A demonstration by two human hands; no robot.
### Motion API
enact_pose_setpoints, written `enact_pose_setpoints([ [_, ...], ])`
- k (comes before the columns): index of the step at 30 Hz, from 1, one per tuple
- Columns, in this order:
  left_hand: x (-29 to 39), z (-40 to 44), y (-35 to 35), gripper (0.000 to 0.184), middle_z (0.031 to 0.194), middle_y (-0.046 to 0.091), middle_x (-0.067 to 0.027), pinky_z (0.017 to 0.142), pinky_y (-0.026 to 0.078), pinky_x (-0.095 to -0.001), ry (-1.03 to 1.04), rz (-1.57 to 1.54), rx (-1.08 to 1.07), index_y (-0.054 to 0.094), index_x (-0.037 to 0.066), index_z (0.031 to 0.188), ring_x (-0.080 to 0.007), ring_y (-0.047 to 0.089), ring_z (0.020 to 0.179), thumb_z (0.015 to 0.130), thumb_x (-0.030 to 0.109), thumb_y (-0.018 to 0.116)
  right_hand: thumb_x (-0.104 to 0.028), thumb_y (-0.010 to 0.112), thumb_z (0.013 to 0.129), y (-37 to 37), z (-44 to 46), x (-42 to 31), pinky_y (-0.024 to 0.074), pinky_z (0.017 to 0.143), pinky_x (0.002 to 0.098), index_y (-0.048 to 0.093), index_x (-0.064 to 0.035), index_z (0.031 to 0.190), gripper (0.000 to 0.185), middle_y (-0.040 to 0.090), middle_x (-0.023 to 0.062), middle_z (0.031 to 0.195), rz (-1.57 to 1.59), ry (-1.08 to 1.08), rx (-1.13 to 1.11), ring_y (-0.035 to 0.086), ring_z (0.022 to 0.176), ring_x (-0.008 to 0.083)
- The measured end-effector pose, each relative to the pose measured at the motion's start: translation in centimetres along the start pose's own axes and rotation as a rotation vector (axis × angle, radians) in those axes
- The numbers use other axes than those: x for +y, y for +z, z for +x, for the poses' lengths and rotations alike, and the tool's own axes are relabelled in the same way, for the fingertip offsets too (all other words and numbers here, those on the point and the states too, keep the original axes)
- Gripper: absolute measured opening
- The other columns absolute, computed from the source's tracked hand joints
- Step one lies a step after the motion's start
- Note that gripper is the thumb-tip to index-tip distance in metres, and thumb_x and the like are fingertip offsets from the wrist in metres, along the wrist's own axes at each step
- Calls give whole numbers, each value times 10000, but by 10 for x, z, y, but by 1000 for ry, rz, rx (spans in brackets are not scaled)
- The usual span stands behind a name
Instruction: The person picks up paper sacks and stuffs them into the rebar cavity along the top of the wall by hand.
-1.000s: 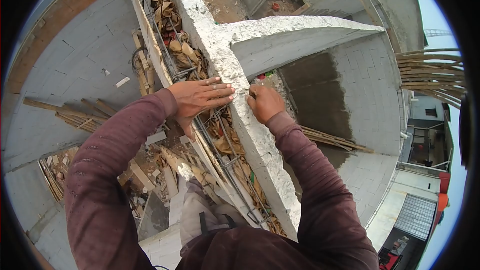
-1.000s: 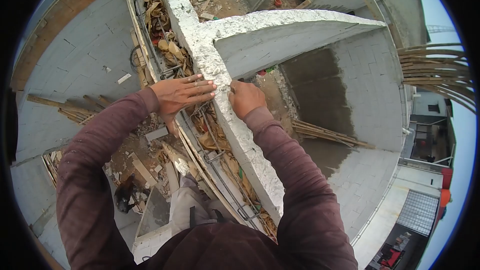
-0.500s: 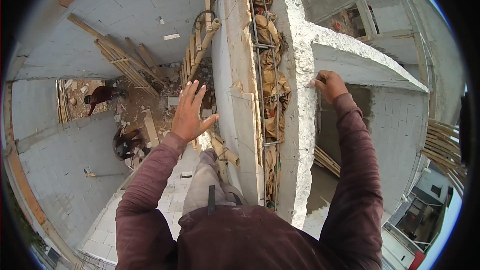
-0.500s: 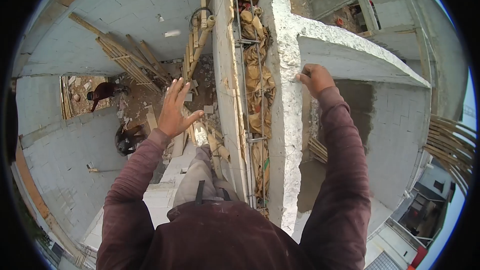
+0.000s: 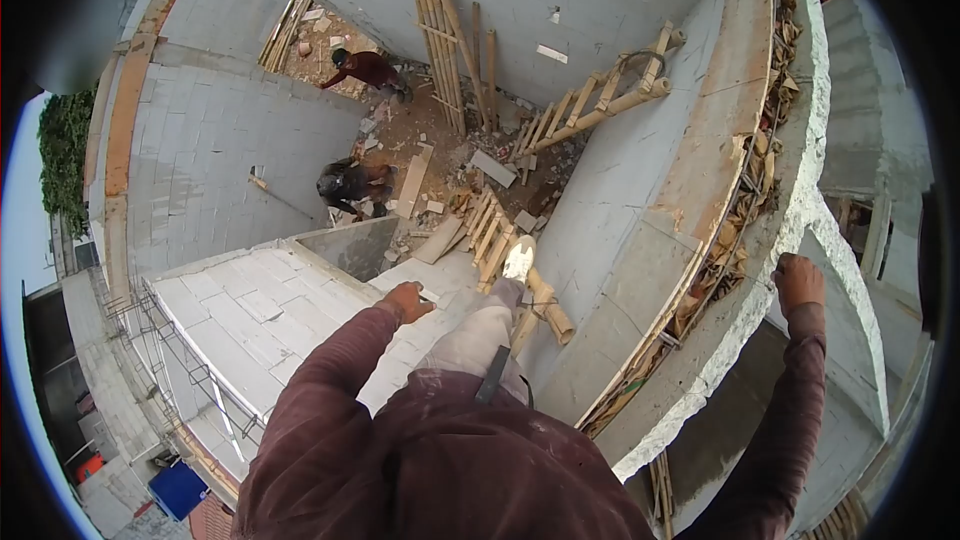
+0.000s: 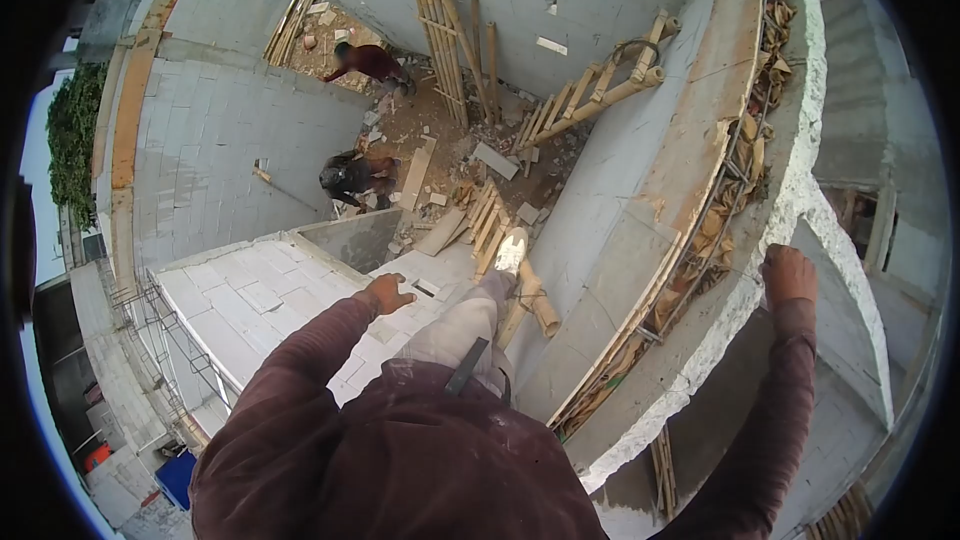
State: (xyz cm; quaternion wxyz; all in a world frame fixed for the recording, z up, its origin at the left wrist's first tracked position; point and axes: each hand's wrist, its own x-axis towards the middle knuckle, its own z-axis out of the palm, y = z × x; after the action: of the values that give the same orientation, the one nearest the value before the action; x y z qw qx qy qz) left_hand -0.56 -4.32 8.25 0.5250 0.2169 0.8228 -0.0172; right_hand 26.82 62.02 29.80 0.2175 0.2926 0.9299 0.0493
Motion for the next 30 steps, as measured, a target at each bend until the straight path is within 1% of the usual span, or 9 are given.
enact_pose_setpoints([
  [7, 51, 15, -23, 744, 1331, 627, -293, 1061, 476, -419, 147, -290, 177, 599, -85, 1335, -395, 616, 1244, 890, 503, 702, -239, 723, 892, 105, -34, 68, 468, 669, 462, 608, 24, 831, 293, 615, 197, 729, 566, 334, 5, 628, 698, 350],
  [11, 54, 13, -19, 731, 1310, 642, -287, 1041, 490, -418, 171, -313, 174, 595, -90, 1336, -380, 632, 1219, 900, 486, 706, -255, 601, 952, 61, -65, -27, 527, 785, 518, 641, -30, 894, 236, 703, 233, 911, 320, 480, 28, 685, 933, 425],
  [15, 25, 38, 7, 676, 1192, 695, -292, 967, 529, -396, 238, -292, 173, 611, -103, 1302, -335, 691, 1110, 901, 426, 737, -103, 537, 931, 19, -49, -56, 584, 771, 477, 719, -47, 883, 197, 734, 207, 923, 35, 228, -35, 728, 894, 377],
  [17, 12, 34, 7, 628, 1190, 704, -277, 969, 532, -388, 185, -272, 123, 624, -106, 1281, -318, 695, 1120, 905, 385, 734, -100, 556, 919, -19, -23, -50, 595, 809, 438, 777, -61, 937, 226, 752, 187, 962, -60, 99, -130, 742, 923, 351],
  [19, -17, 42, 19, 695, 1202, 692, -298, 979, 525, -409, 147, -297, 112, 633, -117, 1267, -357, 693, 1117, 880, 450, 740, -108, 554, 925, -27, 2, -29, 594, 819, 435, 780, -78, 969, 232, 751, 180, 1005, -100, 57, -82, 737, 953, 346],
  [20, -19, 39, 16, 692, 1201, 693, -298, 983, 524, -408, 129, -277, 116, 633, -120, 1265, -355, 693, 1121, 880, 446, 741, -159, 713, 872, 3, 14, -6, 572, 755, 448, 728, -50, 870, 110, 733, 177, 877, -33, 95, 57, 722, 860, 366],
  [23, -21, 30, 8, 680, 1198, 695, -298, 994, 521, -406, 83, -270, 142, 634, -125, 1260, -348, 692, 1130, 883, 431, 743, -193, 683, 918, 15, -6, 21, 577, 787, 450, 740, -48, 1012, 182, 747, 184, 1012, 308, 265, -65, 727, 963, 354],
  [26, -19, 30, 8, 653, 1212, 690, -297, 1003, 517, -405, 57, -303, 169, 636, -120, 1257, -350, 684, 1152, 892, 411, 738, -225, 736, 898, 33, -40, 12, 541, 844, 475, 707, -64, 962, 175, 738, 181, 936, 783, 606, -34, 703, 981, 375],
  [30, 59, 29, -7, 643, 1218, 688, -293, 1006, 515, -411, 208, -279, 167, 641, -106, 1257, -361, 674, 1165, 892, 414, 739, -180, 707, 882, 51, -73, -48, 525, 826, 515, 662, -43, 939, 155, 722, 206, 935, 601, 628, 225, 683, 951, 419],
])
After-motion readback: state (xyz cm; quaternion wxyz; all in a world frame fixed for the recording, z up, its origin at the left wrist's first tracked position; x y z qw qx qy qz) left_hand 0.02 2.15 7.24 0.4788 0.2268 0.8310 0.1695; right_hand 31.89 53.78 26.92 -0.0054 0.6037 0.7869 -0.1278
